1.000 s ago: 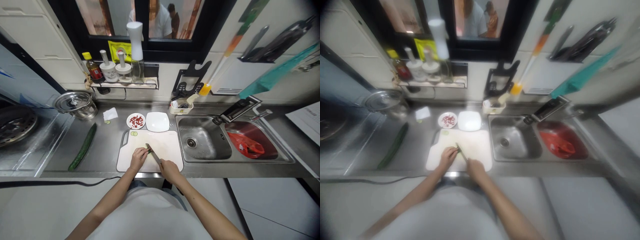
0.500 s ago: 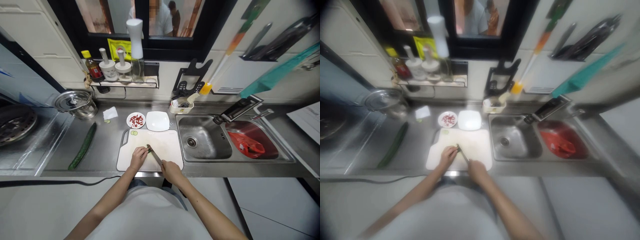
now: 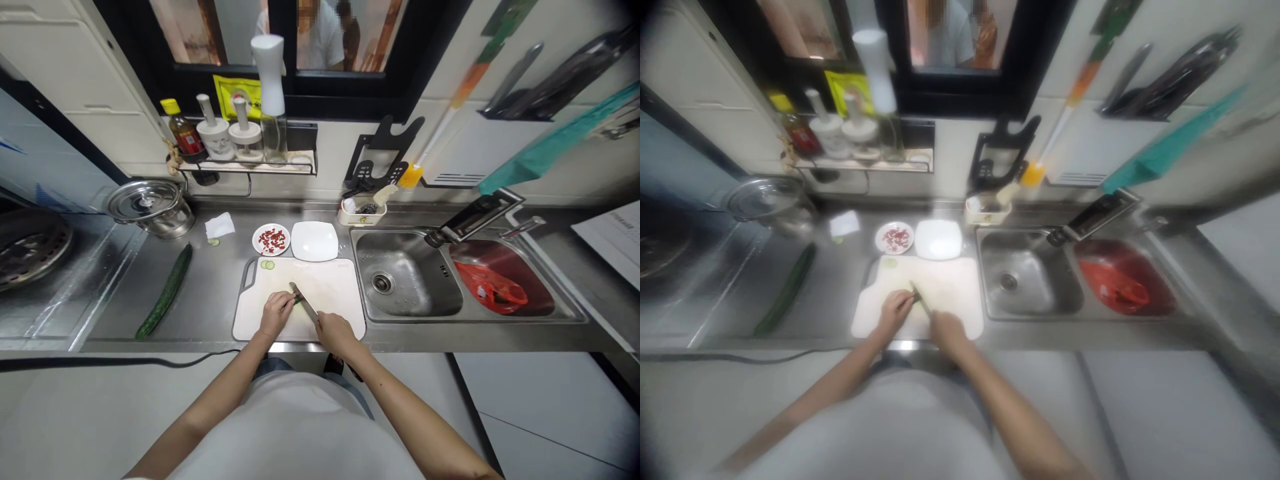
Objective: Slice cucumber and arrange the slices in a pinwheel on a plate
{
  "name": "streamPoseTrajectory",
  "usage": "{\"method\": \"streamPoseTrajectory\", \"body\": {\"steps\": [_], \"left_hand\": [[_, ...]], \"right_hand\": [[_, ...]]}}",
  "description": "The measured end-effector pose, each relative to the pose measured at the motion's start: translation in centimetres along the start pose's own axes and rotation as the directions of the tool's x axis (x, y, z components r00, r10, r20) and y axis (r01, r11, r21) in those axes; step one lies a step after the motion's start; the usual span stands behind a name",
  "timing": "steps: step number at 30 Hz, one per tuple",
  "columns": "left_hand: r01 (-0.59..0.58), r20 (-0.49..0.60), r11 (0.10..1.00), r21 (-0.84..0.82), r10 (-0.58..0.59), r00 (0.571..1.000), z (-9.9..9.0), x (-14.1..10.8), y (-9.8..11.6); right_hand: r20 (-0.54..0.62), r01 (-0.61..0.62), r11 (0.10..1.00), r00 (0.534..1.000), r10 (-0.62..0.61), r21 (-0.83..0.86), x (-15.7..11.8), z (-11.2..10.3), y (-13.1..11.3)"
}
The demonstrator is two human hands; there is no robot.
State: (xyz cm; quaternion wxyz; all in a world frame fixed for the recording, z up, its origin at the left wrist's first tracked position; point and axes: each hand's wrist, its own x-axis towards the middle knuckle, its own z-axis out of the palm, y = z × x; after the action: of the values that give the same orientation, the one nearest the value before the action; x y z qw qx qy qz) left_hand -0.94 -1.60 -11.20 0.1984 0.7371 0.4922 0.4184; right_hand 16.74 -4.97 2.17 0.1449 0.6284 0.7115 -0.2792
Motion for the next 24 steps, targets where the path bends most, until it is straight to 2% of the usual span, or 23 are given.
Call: {"method": "streamPoseTrajectory", "body": {"steps": [12,24], "left_hand": [[-0.009,0.01,1.0,0.014,0.009,1.0,-0.2,0.1,0.3],[-0.018,-0.003,1.0,0.017,0.018,1.0,0.1,0.0,0.0]], "right_hand": [[-0.038,0.016,0.999,0.999,-0.018,-0.043,2.1,0.0,-1.3],[0.007,-0.013,0.999,1.0,0.014,-0.047,0.7,0.4,-0.8]]}}
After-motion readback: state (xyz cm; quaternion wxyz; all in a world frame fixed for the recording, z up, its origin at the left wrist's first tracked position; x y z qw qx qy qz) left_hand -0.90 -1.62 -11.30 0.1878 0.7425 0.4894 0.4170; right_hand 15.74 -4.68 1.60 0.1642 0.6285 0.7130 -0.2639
